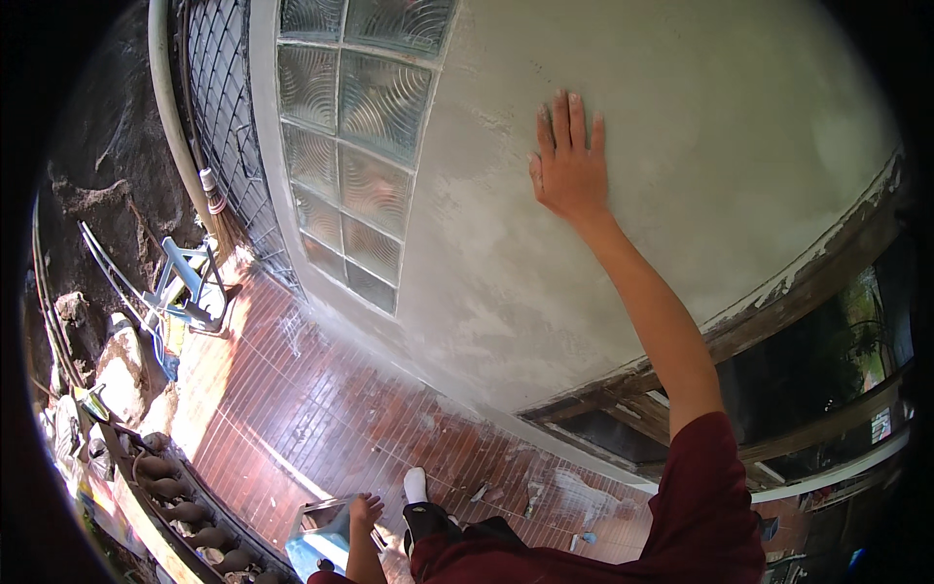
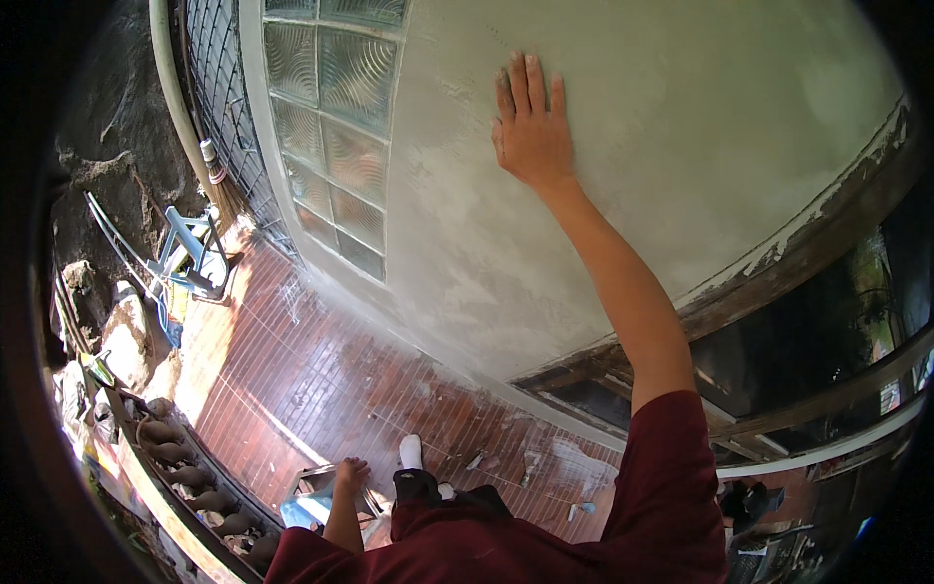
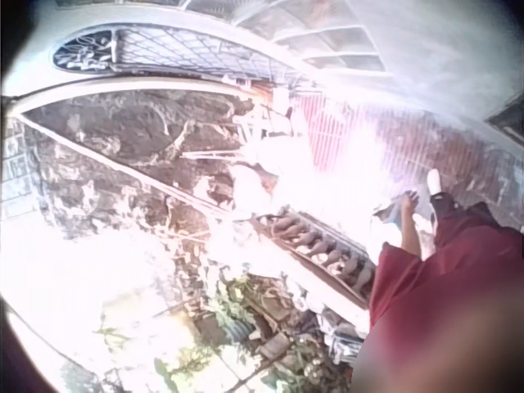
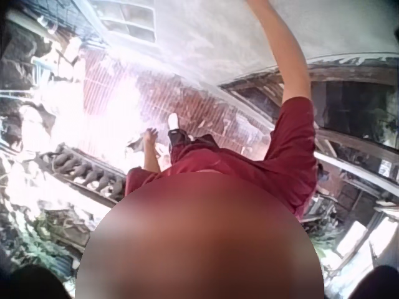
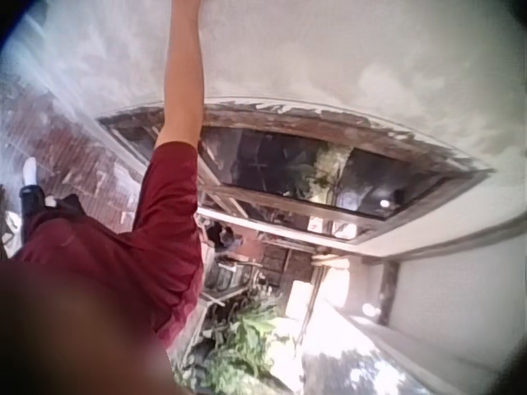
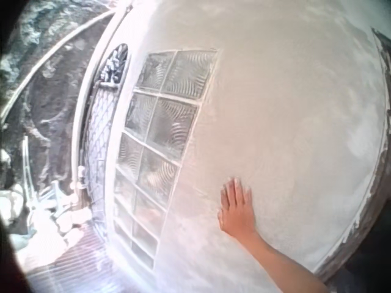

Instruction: The person smooths a freshly plastered exterior wall by hand, working around a decorative metal grille and a glass block window. They use both hands to rub and even the surface, occasionally shifting position to reach different areas.

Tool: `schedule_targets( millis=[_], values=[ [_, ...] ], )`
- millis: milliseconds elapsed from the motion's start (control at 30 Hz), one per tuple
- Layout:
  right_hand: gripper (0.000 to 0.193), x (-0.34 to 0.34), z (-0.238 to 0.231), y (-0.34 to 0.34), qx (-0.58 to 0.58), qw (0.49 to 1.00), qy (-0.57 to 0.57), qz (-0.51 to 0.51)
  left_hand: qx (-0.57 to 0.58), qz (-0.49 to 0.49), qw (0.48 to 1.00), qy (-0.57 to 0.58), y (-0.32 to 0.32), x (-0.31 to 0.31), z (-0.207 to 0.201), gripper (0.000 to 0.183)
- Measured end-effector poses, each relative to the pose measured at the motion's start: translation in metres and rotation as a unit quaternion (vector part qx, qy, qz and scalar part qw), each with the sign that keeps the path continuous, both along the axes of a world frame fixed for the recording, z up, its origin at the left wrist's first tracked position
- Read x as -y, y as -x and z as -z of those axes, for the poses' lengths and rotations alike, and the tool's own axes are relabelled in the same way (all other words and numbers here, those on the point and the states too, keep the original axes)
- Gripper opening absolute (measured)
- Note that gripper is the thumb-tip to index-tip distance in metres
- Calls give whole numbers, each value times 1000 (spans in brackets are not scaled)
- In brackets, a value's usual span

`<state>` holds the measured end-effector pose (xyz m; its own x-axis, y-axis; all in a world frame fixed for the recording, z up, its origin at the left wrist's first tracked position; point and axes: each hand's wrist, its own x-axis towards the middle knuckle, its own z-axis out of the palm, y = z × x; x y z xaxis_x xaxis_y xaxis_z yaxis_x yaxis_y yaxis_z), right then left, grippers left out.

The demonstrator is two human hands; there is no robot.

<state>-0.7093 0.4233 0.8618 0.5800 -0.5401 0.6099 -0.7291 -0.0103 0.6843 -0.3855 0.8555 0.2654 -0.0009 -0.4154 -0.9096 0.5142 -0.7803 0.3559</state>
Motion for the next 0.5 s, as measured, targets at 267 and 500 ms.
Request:
schedule_targets(
  millis=[267,500],
  values=[
    [63,15,36,-18,-115,979,-159,-55,6,-42,999,-11,-3,-30,20,52],
    [60,6,76,-1,-163,959,-223,-70,0,-49,999,13,10,-38,6,58]
  ],
)
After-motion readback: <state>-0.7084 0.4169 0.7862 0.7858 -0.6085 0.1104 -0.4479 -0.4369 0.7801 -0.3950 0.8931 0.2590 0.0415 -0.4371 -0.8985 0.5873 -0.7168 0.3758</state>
